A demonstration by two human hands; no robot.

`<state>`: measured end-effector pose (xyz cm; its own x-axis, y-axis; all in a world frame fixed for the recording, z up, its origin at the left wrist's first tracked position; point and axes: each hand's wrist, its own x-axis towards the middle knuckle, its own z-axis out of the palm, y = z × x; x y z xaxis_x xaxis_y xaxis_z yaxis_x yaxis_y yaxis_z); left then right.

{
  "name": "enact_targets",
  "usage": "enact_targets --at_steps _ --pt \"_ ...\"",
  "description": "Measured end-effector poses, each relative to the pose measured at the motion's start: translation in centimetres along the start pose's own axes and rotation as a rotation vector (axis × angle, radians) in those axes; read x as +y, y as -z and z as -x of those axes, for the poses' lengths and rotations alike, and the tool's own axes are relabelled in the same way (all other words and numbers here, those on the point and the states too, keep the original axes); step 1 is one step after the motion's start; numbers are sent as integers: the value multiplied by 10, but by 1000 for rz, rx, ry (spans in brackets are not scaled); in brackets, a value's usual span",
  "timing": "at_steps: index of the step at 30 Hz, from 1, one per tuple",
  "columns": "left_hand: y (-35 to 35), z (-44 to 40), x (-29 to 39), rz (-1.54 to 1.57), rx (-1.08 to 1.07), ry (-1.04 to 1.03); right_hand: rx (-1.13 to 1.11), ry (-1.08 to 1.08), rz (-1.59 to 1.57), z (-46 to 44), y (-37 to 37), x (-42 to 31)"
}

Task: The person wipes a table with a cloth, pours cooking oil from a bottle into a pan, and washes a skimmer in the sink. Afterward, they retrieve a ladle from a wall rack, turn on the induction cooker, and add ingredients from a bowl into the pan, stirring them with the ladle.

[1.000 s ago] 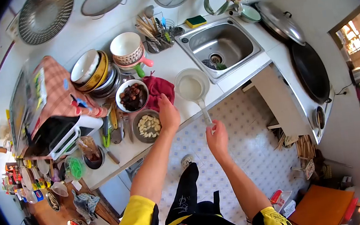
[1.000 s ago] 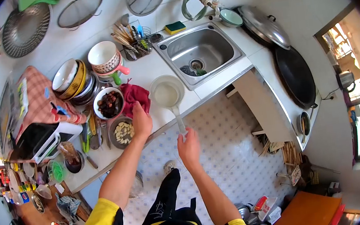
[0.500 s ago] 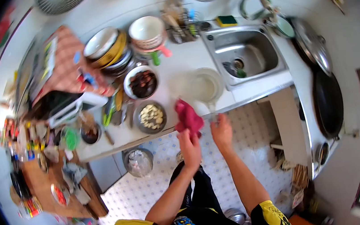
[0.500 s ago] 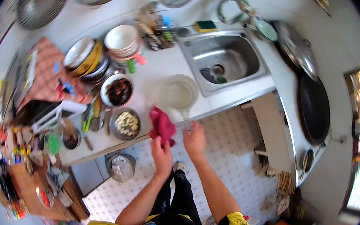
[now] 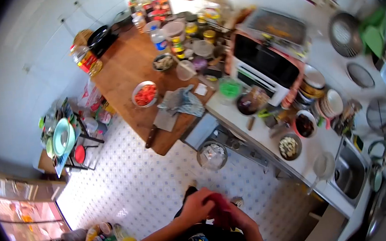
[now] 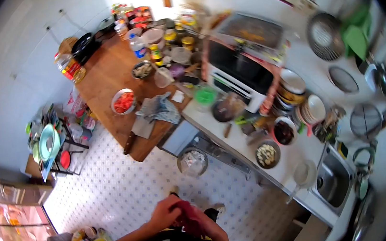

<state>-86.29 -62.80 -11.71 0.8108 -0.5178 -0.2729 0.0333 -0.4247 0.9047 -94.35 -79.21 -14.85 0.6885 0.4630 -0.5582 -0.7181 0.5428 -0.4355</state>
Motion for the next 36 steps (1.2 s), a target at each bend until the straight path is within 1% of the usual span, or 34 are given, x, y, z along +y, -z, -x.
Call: enact_targets --at_steps 1,2,3,4,5,6,7,8,9,11,12,14,15,16,18,19,21,22,24,25,26,28,29,30,32,33,34,36 --pt "30 6 -12 -145 110 -39 -8 -25 27 -20 -12 -4" --pt "59 11 -24 -294 216 -72 -5 -43 208 -44 -22 -5" --pt "89 17 -41 -283 235 -62 -3 -54 382 -69 -38 -6" --pt "118 23 -60 -415 384 -164 -13 -69 390 -97 -54 -4" --pt "146 25 -78 -547 534 -273 -74 -64 433 -128 -71 -9" --pt "169 28 -100 -543 548 -267 -134 -58 473 -161 -90 -13" --pt "191 35 -123 -236 567 -24 -142 -67 476 -196 -110 -14" --pt "220 35 -143 72 568 208 -156 -95 555 -230 -134 -19" --pt "251 32 -152 109 620 209 -134 -87 667 -263 -160 -23" --pt "314 24 -170 65 713 243 -89 -80 891 -327 -211 -32" --pt "346 17 -178 33 739 240 -70 30 986 -360 -223 -25" --pt "406 7 -177 147 686 278 18 266 1109 -403 -257 -27" --pt "433 1 -179 95 668 264 30 90 980 -417 -280 -43" --pt "459 -9 -185 74 663 213 113 40 931 -430 -304 -58" --pt "506 -32 -189 131 614 289 251 629 1217 -466 -316 -64" --pt "530 -46 -192 111 586 304 259 616 1205 -481 -324 -75" --pt "569 -76 -192 55 530 348 349 548 1347 -498 -341 -97" --pt "586 -92 -196 34 490 375 366 526 1324 -510 -341 -102" --pt "612 -122 -204 -15 425 385 295 341 1345 -539 -337 -114" --pt "628 -141 -211 -56 387 374 358 323 1316 -555 -336 -118" --pt "640 -158 -224 -25 383 417 383 316 1286 -574 -331 -123" --pt "664 -196 -243 -121 357 212 455 618 1376 -610 -322 -137" --pt "682 -211 -256 -282 223 196 474 617 1312 -630 -322 -145" --pt "693 -228 -260 -281 180 215 500 581 1288 -645 -326 -152" --pt "711 -266 -257 -138 225 411 568 344 1082 -674 -329 -173" --pt "724 -284 -254 -235 220 359 583 385 1051 -685 -329 -184" --pt "736 -296 -264 -326 234 252 598 360 1041 -695 -328 -196" --pt "754 -328 -269 -453 261 147 493 425 959 -718 -322 -218"
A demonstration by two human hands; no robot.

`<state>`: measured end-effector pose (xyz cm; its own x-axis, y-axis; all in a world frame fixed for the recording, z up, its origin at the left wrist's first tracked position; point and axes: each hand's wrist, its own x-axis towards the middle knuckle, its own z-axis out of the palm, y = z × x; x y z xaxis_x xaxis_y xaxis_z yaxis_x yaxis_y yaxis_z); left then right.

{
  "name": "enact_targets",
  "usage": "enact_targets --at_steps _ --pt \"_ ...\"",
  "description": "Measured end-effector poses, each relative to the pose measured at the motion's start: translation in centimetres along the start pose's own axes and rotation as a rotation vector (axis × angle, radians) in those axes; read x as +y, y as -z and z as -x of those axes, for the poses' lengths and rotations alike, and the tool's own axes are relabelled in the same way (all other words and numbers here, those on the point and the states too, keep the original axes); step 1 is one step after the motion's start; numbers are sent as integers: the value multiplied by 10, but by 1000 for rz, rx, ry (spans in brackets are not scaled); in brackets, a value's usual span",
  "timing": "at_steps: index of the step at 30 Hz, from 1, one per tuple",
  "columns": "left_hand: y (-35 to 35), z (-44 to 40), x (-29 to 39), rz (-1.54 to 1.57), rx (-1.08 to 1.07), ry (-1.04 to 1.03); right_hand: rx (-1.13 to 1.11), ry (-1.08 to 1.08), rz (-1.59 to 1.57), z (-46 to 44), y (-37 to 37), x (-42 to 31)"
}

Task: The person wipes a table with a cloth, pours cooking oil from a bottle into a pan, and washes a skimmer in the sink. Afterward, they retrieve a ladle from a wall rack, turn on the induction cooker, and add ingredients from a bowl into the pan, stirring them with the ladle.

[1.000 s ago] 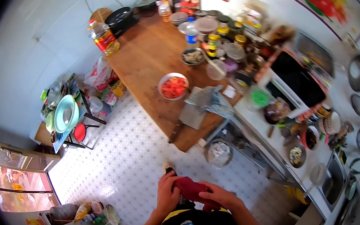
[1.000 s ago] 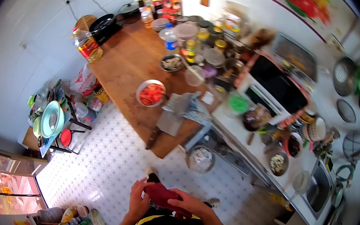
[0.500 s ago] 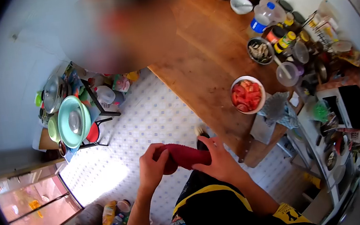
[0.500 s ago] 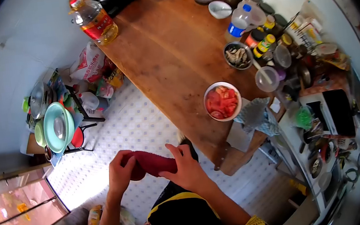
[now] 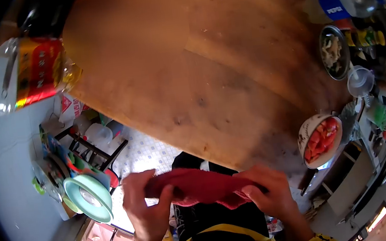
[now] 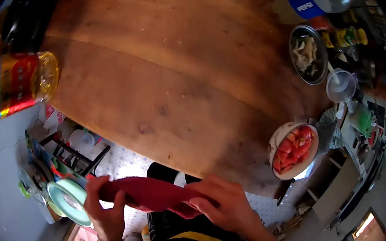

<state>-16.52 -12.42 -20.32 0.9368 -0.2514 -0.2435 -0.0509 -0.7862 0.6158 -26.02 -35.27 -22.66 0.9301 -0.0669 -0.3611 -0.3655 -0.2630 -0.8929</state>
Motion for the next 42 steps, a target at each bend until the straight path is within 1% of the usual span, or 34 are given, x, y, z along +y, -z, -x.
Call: enact_targets --at_steps 1,2,4,6,7,8,9,11,12,14,15,17,18,20,21,22,23,24,26,28,29,31,32,33,34,35,36,38,39,40,41,42 --pt "-6 -20 -5 -185 116 -164 10 -57 48 -13 1 -1" --pt "-17 -39 -8 -350 277 -274 22 -74 44 -25 -5 6" --pt "-47 -59 -29 -85 304 -370 683 -16 613 -51 -29 26" --pt "-92 -83 -44 -201 -160 -584 608 75 483 -59 -80 39" --pt "-108 -88 -54 -298 -224 -579 491 -2 468 -68 -107 48" --pt "-117 -89 -63 -399 -277 -580 381 -66 450 -75 -128 59" --pt "-120 -92 -69 -395 -289 -599 399 -81 449 -74 -141 69" --pt "-118 -100 -78 -472 -255 -708 467 -81 656 -77 -155 80" --pt "-115 -110 -78 -471 -276 -714 468 -102 649 -83 -156 75" --pt "-107 -135 -71 -439 -345 -776 466 -221 635 -98 -152 66" --pt "-106 -153 -67 -415 -375 -786 469 -214 614 -110 -145 65" --pt "-109 -203 -48 -374 -368 -789 527 -115 680 -161 -111 60" --pt "-113 -236 -35 -337 -304 -805 548 -87 724 -196 -89 54" --pt "-117 -315 -6 -403 -195 -859 574 30 835 -274 -35 40" --pt "-117 -354 4 -362 -62 -928 675 180 838 -318 -11 36" --pt "-120 -393 13 -456 66 -965 742 295 924 -359 9 35" --pt "-121 -430 20 -409 136 -1004 809 456 905 -399 29 34" --pt "-113 -452 34 -459 200 -996 812 458 898 -413 34 25" --pt "-114 -461 30 -502 256 -1003 814 396 1003 -428 41 11" --pt "-112 -420 12 -539 169 -862 779 453 900 -400 15 31" --pt "-109 -390 3 -529 125 -812 671 336 833 -368 -2 21" --pt "-94 -315 -21 -526 -143 -614 451 167 760 -298 -46 27" --pt "-90 -270 -39 -589 -233 -532 340 108 673 -259 -70 29" --pt "-85 -222 -59 -615 -334 -458 281 75 683 -215 -103 43" --pt "-83 -180 -82 -565 -372 -431 258 98 711 -179 -126 52" --pt "-81 -156 -93 -588 -400 -434 247 121 747 -155 -139 58" --pt "-79 -151 -90 -609 -431 -438 239 126 748 -154 -140 55" --pt "-85 -153 -88 -556 -406 -440 295 24 749 -157 -137 49" --pt "-90 -162 -81 -510 -372 -450 298 39 762 -161 -134 52" --pt "-95 -179 -71 -502 -352 -456 426 -9 726 -167 -131 55" --pt "-100 -196 -61 -436 -376 -566 551 -63 683 -172 -128 57" --pt "-103 -213 -47 -369 -404 -670 551 -58 692 -182 -120 53"
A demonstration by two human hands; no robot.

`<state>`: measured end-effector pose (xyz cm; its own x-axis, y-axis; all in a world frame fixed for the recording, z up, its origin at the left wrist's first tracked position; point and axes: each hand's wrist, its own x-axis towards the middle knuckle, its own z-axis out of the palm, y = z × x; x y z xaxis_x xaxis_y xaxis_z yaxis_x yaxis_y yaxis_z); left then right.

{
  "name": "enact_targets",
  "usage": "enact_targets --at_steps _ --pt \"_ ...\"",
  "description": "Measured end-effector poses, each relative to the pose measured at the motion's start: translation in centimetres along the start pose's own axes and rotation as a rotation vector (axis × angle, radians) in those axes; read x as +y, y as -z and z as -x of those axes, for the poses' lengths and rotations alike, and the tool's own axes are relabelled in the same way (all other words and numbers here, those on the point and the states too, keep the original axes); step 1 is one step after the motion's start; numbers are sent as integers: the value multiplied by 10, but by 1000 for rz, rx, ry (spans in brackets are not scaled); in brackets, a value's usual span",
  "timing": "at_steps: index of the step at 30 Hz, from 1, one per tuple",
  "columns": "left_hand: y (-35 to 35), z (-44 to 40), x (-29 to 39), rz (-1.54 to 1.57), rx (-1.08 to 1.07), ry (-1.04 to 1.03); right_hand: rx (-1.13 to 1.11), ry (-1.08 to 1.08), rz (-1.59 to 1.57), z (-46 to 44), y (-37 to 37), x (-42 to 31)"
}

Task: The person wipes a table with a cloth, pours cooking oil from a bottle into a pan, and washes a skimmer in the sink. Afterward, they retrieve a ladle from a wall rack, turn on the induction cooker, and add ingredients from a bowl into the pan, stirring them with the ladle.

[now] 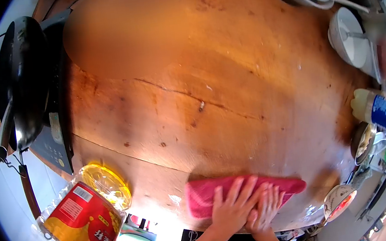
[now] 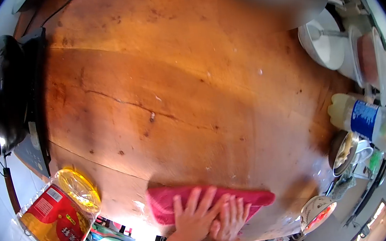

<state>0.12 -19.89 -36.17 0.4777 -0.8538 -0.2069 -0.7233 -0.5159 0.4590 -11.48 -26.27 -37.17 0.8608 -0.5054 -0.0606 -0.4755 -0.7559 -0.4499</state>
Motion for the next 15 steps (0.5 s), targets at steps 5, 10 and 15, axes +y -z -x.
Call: enact_targets --at_steps 5,10,15 --pt "30 -117 -11 221 39 -295 221 -445 82 -92 8 -3" --pt "48 -206 -20 276 118 -475 464 -656 -21 -178 14 -4" --pt "49 -268 -22 258 165 -738 627 -827 -57 -223 5 0"
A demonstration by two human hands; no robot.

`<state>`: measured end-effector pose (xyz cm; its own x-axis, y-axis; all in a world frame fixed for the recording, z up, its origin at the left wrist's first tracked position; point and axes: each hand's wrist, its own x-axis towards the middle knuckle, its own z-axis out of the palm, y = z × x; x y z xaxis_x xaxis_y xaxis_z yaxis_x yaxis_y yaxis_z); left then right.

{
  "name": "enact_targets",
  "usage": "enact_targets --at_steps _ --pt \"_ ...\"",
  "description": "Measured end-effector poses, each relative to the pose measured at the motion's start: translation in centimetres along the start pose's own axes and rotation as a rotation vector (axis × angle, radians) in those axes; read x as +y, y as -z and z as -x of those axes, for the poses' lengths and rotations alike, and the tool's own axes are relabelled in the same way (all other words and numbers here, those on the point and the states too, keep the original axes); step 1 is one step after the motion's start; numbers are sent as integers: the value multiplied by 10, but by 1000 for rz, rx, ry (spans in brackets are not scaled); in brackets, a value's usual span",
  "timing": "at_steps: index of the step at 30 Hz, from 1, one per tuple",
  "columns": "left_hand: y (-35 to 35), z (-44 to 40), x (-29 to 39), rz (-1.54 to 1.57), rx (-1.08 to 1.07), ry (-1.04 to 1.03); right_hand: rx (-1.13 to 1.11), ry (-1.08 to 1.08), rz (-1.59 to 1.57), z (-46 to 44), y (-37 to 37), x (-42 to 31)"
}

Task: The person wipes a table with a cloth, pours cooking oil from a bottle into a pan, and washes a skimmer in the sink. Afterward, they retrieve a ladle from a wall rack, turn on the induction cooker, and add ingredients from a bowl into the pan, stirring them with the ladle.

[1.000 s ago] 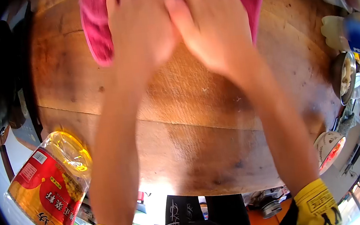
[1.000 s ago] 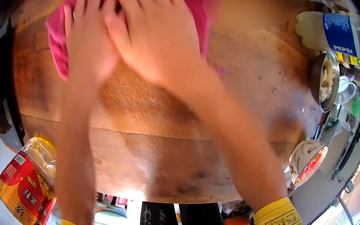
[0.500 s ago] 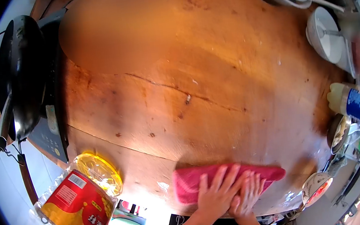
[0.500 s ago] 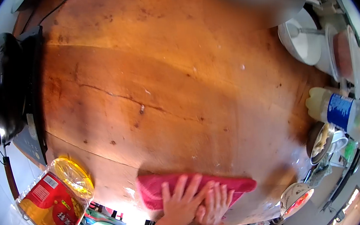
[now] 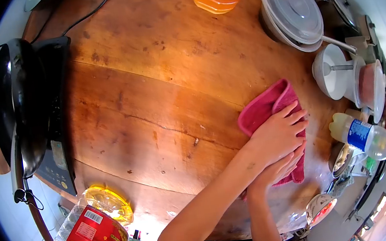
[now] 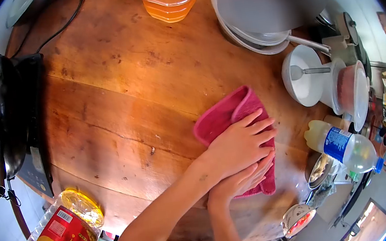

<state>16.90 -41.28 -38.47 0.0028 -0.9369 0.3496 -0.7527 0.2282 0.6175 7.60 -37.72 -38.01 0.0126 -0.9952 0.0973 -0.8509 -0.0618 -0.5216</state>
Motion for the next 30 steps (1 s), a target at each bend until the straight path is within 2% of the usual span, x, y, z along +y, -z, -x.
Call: enact_targets --at_steps 1,3,5,7,9,10,12,13,15,16,18,19,22,23,24,25,27,28,30 --pt "1 -5 -7 6 15 -60 46 13 29 -5 -5 -5" --pt "10 -13 -22 -20 43 -51 79 37 39 -16 -19 -19" --pt "26 -14 -35 -54 194 99 45 143 75 -24 -26 -35" --pt "47 -2 -50 -144 144 153 14 192 123 -27 -39 -50" --pt "68 12 -62 -261 230 312 -70 354 141 -26 -54 -69" --pt "80 20 -67 -263 237 317 -72 363 140 -24 -59 -81" --pt "105 41 -74 -430 238 541 -205 562 117 -18 -67 -109" --pt "116 57 -77 -436 241 554 -215 572 112 -13 -72 -122" --pt "132 84 -81 -673 217 848 -357 910 90 -4 -79 -142" --pt "135 93 -73 -693 223 862 -364 924 71 -2 -79 -145" --pt "130 116 -39 -778 306 1207 -617 1258 -52 5 -75 -148" --pt "121 125 -25 -826 255 1296 -712 1306 -80 9 -66 -138" --pt "69 153 61 -661 105 1429 -1034 1260 4 31 -4 -72" --pt "51 159 95 -507 109 1445 -1064 1243 24 37 21 -34" --pt "28 168 120 -492 -22 1426 -1097 1226 44 40 40 -7" --pt "2 173 135 -485 95 1361 -1100 1243 46 38 42 14" --pt "15 149 126 -441 81 1400 -910 1157 27 36 51 31" --pt "29 135 110 -367 133 1292 -920 1172 33 34 47 27" --pt "62 113 57 -319 170 1025 -566 885 -43 30 14 -16"
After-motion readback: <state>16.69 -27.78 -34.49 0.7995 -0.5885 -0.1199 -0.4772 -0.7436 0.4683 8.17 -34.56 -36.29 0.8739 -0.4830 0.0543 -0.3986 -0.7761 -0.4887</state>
